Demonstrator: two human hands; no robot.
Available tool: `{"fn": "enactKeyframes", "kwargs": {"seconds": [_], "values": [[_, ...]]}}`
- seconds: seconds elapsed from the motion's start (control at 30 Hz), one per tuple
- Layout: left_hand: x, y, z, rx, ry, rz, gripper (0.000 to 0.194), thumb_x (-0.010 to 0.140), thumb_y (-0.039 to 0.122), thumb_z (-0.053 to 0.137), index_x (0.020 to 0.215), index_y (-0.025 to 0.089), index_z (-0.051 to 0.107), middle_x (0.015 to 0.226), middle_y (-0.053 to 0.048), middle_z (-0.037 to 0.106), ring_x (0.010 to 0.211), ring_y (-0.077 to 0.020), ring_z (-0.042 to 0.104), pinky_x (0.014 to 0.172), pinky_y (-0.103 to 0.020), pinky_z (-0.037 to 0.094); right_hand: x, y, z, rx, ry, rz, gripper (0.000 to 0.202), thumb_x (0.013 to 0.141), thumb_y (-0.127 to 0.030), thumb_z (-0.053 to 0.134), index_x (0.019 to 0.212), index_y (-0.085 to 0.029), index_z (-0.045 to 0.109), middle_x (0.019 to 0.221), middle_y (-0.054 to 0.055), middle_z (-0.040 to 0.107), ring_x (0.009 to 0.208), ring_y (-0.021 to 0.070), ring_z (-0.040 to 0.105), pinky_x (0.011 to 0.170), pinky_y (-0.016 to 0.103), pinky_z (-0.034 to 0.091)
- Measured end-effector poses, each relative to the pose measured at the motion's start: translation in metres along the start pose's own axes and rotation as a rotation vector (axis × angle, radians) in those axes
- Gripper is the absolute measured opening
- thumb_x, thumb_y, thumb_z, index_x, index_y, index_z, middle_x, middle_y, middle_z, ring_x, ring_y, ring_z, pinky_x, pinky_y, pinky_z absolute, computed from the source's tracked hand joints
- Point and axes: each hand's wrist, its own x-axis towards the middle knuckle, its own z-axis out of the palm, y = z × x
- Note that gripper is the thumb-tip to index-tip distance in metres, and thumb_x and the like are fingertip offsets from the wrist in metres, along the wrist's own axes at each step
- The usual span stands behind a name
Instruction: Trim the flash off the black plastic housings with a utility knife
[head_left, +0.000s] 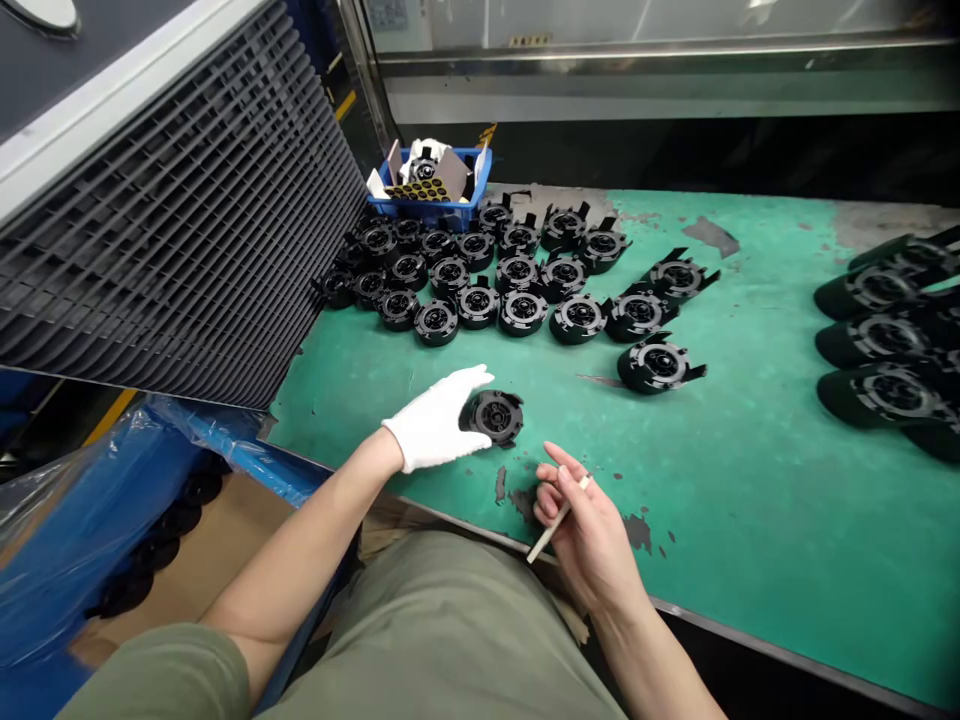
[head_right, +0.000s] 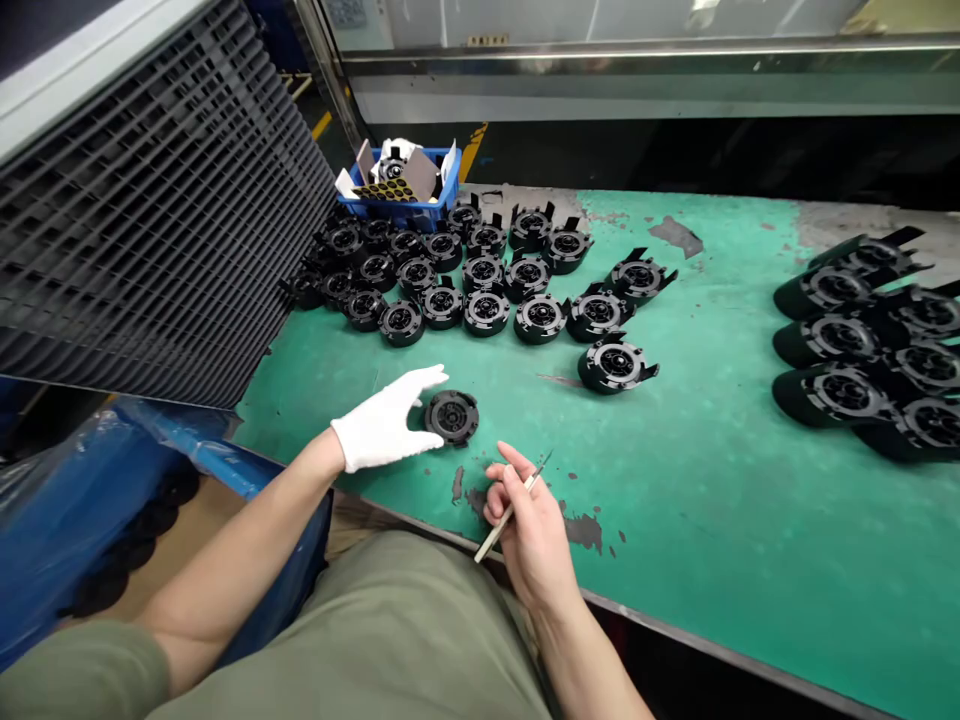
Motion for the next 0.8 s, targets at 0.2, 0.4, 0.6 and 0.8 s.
{"fn": "enactKeyframes", "kwargs": {"seconds": [0.2, 0.4, 0.6, 0.8], "values": [[-0.005, -0.024, -0.022, -0.117, 0.077, -0.101, 0.071, 0.095, 0.02, 0.062, 0.165, 0.021, 0.048, 0.168, -0.019, 0.056, 0.153, -0.0351, 0.06, 0.124, -0.06, 0.055, 0.002, -0.014, -0.005, 0.085, 0.071, -0.001, 0.058, 0.077, -0.045, 0.1, 0.127, -0.026, 0.078, 0.102, 0.002, 0.069, 0.072, 0.0099, 0.048, 0.061, 0.026, 0.048], [0.006, -0.023, -0.016, -0.077, -0.109, 0.067, 0.091, 0.082, 0.009, 0.064, 0.168, 0.029, 0.047, 0.185, -0.011, 0.031, 0.167, -0.035, 0.042, 0.127, -0.054, 0.053, 0.01, -0.017, 0.0, 0.098, 0.082, -0.01, 0.061, 0.072, -0.041, 0.103, 0.126, -0.026, 0.079, 0.103, 0.002, 0.07, 0.075, 0.0108, 0.051, 0.063, 0.027, 0.05], [-0.001, -0.014, 0.019, -0.034, -0.04, -0.057, 0.092, 0.089, 0.031, 0.077, 0.172, 0.016, 0.038, 0.168, -0.024, 0.049, 0.141, -0.0381, 0.066, 0.123, -0.061, 0.055, 0.012, -0.016, 0.004, 0.1, 0.091, -0.018, 0.059, 0.071, -0.042, 0.102, 0.122, -0.024, 0.08, 0.109, 0.005, 0.072, 0.085, 0.0143, 0.059, 0.069, 0.03, 0.056], [-0.005, -0.014, 0.02, -0.006, 0.022, -0.057, 0.089, 0.09, 0.025, 0.072, 0.172, 0.022, 0.038, 0.176, -0.022, 0.04, 0.155, -0.0384, 0.055, 0.129, -0.062, 0.048, 0.014, -0.017, 0.0, 0.073, 0.086, -0.027, 0.059, 0.072, -0.042, 0.101, 0.124, -0.023, 0.079, 0.108, 0.006, 0.072, 0.077, 0.013, 0.056, 0.059, 0.028, 0.049]]}}
